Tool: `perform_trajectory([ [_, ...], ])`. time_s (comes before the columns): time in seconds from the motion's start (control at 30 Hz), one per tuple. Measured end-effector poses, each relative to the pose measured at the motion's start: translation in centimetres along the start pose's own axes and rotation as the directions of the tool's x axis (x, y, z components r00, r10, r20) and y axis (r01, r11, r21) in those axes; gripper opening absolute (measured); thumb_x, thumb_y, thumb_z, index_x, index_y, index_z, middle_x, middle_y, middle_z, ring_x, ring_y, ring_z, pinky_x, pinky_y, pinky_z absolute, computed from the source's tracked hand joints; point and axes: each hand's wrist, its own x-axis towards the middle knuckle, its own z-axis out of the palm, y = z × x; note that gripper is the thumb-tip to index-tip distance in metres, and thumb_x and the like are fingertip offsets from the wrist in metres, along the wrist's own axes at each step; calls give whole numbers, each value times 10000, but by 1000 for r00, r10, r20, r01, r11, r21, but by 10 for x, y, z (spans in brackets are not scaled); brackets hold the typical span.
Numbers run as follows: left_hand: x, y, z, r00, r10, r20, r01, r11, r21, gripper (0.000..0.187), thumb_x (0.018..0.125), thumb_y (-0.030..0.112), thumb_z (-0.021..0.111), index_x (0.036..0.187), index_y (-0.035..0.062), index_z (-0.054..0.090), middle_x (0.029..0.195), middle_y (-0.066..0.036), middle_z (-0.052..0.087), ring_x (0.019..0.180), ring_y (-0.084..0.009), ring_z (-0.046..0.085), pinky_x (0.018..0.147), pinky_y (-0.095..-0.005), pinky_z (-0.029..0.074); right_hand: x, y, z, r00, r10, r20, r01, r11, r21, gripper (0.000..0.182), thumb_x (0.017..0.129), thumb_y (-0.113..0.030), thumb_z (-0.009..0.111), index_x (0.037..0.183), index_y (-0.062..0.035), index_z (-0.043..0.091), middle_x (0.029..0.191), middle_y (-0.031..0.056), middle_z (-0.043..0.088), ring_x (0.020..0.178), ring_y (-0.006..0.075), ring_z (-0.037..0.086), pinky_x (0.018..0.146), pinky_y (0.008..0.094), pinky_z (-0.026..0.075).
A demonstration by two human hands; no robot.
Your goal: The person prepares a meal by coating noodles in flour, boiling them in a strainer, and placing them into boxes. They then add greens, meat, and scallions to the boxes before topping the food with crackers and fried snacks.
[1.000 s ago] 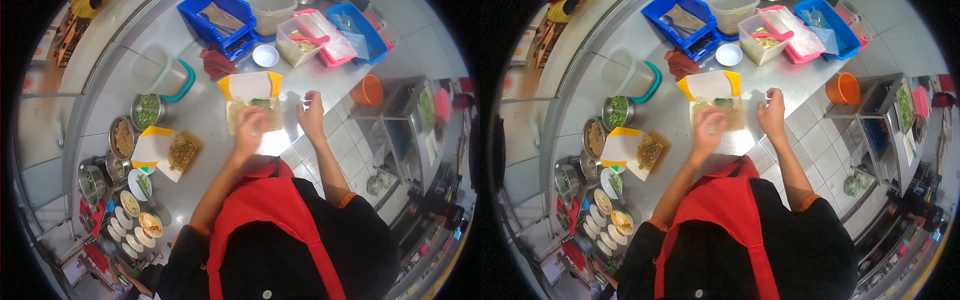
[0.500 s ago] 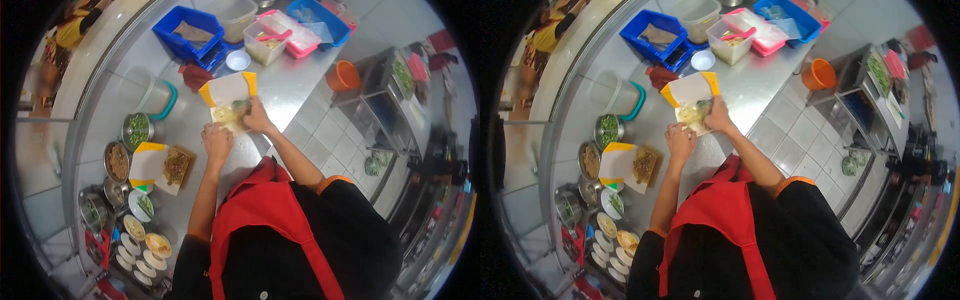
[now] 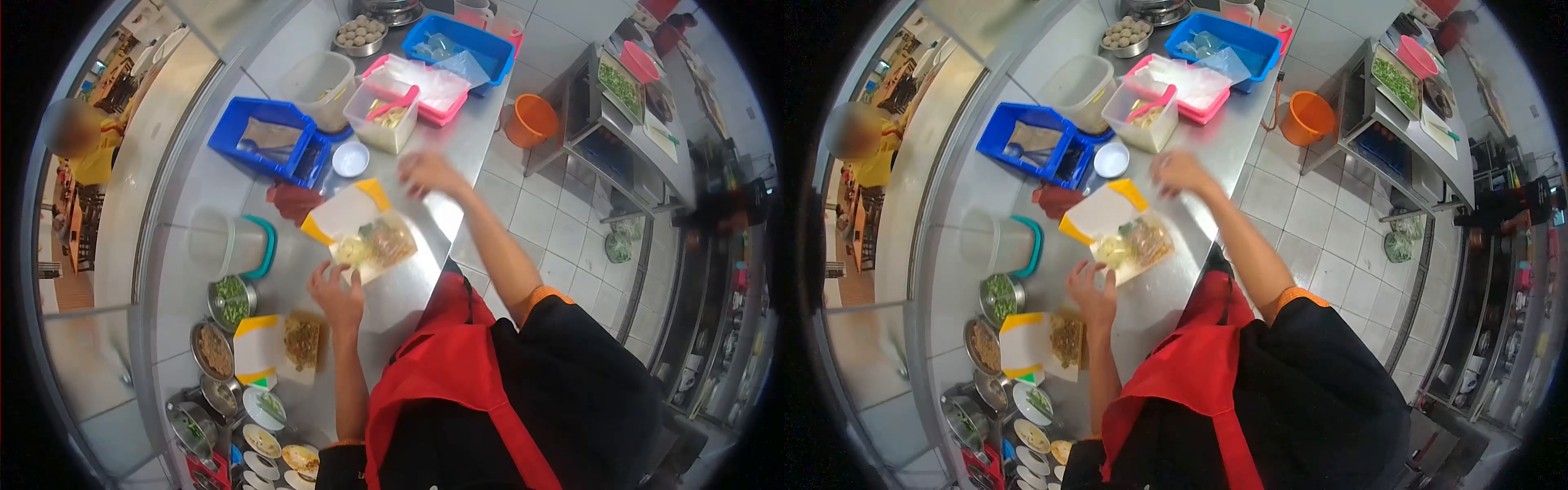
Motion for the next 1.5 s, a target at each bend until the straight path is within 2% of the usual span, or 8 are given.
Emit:
perform_trajectory([
  [0.13, 30, 42, -17, 960, -277, 29, 276, 937, -215, 273, 778, 171, 683, 1020, 84, 591, 1163, -91, 504, 1123, -300, 422, 903, -411, 377, 108, -23, -170, 418, -726, -546, 97, 633, -768, 298, 768, -223, 626, 992, -28, 620, 915, 176, 621, 890, 313, 591, 781, 436, 462],
  [0.27, 90, 112, -35, 974, -224, 32, 216, 884, -415, 382, 789, 157, 682, 1126, 62, 527, 1175, -113, 506, 1077, -253, 480, 860, -358, 409, 165, -42, -245, 691, -453, -564, -309, 519, -797, 523, 789, -443, 594, 1072, -4, 613, 1108, 221, 594, 1062, 357, 550, 920, 494, 394],
  [0.33, 111, 119, -31, 985, -173, -5, 154, 891, -427, 355, 818, 149, 648, 1144, 68, 533, 1207, -95, 509, 1108, -227, 487, 853, -347, 425, 232, -7, -302, 904, -206, -374, -204, 561, -802, 518, 755, -482, 601, 936, -1, 669, 1003, 236, 635, 966, 376, 599, 826, 473, 457],
  [0.43, 135, 121, -22, 987, -162, -17, 145, 920, -363, 329, 814, 143, 646, 1118, 70, 544, 1184, -104, 524, 1073, -232, 510, 847, -341, 428, 252, 12, -318, 915, -351, -199, 142, 743, -654, 316, 746, -277, 611, 552, -42, 529, 521, 1, 450, 508, 112, 407, 464, 346, 319],
  [0.53, 151, 124, -17, 987, -162, -18, 144, 919, -368, 309, 809, 138, 647, 1093, 63, 552, 1152, -104, 534, 1046, -221, 520, 825, -329, 436, 231, -15, -303, 956, -292, 14, 282, 906, -315, 180, 900, -163, 518, 778, -56, 594, 668, -66, 487, 596, 38, 422, 520, 215, 329],
  [1.27, 323, 205, 132, 953, 112, 282, 263, 156, -952, 289, 858, 72, 601, 1116, -9, 498, 986, -106, 575, 886, -158, 601, 762, -292, 503, 156, -102, -184, 886, -462, -36, 456, 884, -101, 135, 842, -100, 640, 937, -8, 665, 814, 16, 628, 771, 85, 556, 716, 255, 456],
  [1.47, 322, 219, 121, 963, -100, 251, 270, 333, -903, 384, 786, 71, 683, 1118, 3, 503, 1103, -125, 526, 870, -162, 596, 721, -282, 500, 147, -110, -176, 904, -427, -26, 423, 901, -96, 188, 850, -177, 652, 843, 10, 666, 679, -24, 570, 627, 55, 480, 566, 234, 391],
  [1.5, 323, 221, 116, 994, -33, 104, 104, 581, -807, 414, 754, 80, 705, 1116, 29, 511, 1058, -99, 531, 879, -167, 570, 702, -283, 482, 144, -114, -172, 891, -451, -57, 447, 892, -65, 217, 840, -209, 663, 796, 3, 659, 662, -27, 559, 612, 55, 470, 552, 223, 375],
])
